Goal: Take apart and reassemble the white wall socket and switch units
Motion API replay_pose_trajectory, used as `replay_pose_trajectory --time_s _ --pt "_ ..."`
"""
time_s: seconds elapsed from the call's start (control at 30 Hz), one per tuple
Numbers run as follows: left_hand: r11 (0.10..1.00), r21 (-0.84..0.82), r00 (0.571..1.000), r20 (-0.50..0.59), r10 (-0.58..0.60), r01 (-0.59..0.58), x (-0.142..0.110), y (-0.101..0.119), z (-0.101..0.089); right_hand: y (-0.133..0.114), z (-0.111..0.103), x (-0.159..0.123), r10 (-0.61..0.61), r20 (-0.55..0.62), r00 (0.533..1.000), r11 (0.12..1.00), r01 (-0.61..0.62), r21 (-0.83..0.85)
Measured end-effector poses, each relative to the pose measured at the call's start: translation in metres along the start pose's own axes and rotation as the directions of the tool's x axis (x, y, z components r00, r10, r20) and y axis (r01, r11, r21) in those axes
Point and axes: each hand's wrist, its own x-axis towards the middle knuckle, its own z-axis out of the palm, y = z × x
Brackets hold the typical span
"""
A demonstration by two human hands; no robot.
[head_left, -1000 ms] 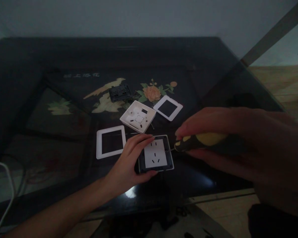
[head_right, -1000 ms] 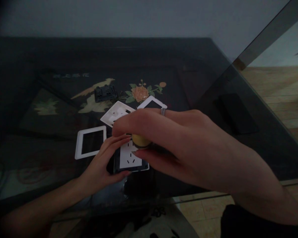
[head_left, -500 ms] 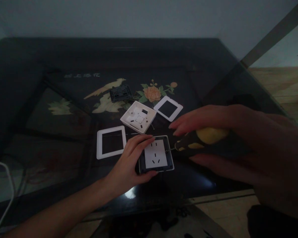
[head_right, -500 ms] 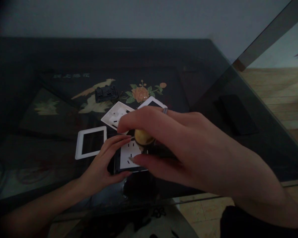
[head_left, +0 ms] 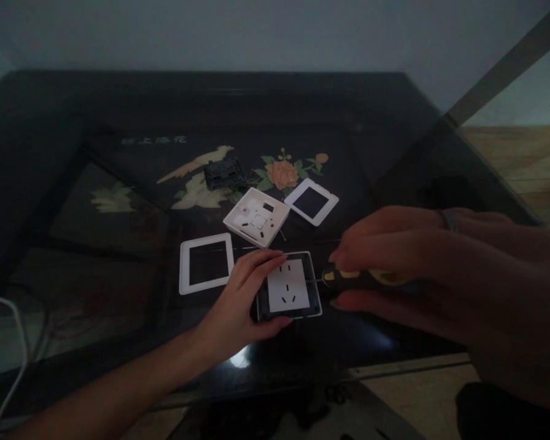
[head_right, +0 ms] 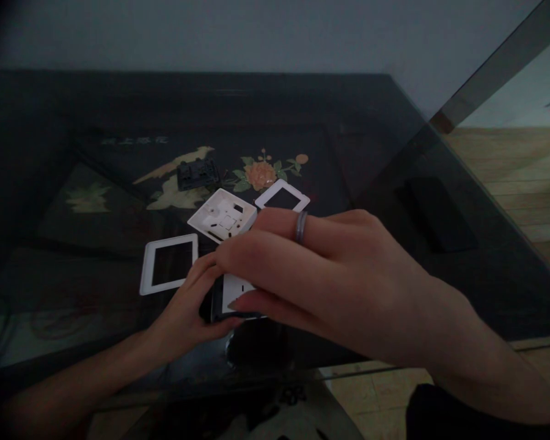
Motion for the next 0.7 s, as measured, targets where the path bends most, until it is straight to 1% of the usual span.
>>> replay_pose_trajectory --time_s 0.1,0.2,0.27,0.37,0.4,0.43,0.5,0.57,0.63,0.7 --pt "1.000 0.006 1.000 0.001 0.002 -0.002 0.000 0.001 0.000 -0.003 -0.005 -0.001 -0.042 0.024 0.999 0.999 0.041 0.013" --pt "1.000 0.005 1.000 0.003 0.001 -0.001 0.000 0.000 0.000 -0.007 -0.008 -0.001 -0.032 0.060 0.998 0.999 0.030 0.040" --pt "1.000 0.007 1.000 -0.008 0.003 -0.003 -0.001 -0.001 0.001 -0.009 -0.008 -0.001 -0.032 0.064 0.997 0.997 0.028 0.073" --pt "1.000 0.001 1.000 -0.017 -0.001 0.001 -0.001 -0.002 0.002 -0.008 -0.003 0.001 -0.021 0.037 0.999 0.992 0.017 0.122" --pt "1.000 -0.001 1.000 -0.013 -0.003 0.003 -0.001 -0.002 0.002 -0.006 0.000 0.002 -0.015 0.018 1.000 0.993 0.013 0.118" --pt "1.000 -0.001 1.000 -0.007 -0.003 0.003 -0.001 -0.002 0.002 -0.004 0.002 0.003 -0.046 0.009 0.999 0.993 0.045 0.108" --pt "1.000 -0.001 1.000 0.003 0.000 0.000 -0.001 -0.002 0.001 0.001 0.004 0.004 -0.103 -0.030 0.994 0.994 0.104 0.036" --pt "1.000 -0.011 1.000 0.003 0.005 -0.005 -0.001 -0.002 0.001 0.004 0.003 0.005 -0.136 -0.031 0.990 0.991 0.135 -0.019" --pt "1.000 -0.030 1.000 0.002 -0.001 0.001 -0.001 -0.003 0.001 0.003 -0.003 0.005 -0.127 0.004 0.992 0.992 0.127 -0.014" --pt "0.999 -0.044 1.000 0.009 -0.012 0.013 -0.002 -0.004 0.001 0.001 -0.008 0.004 -0.092 0.064 0.994 0.996 0.092 0.015"
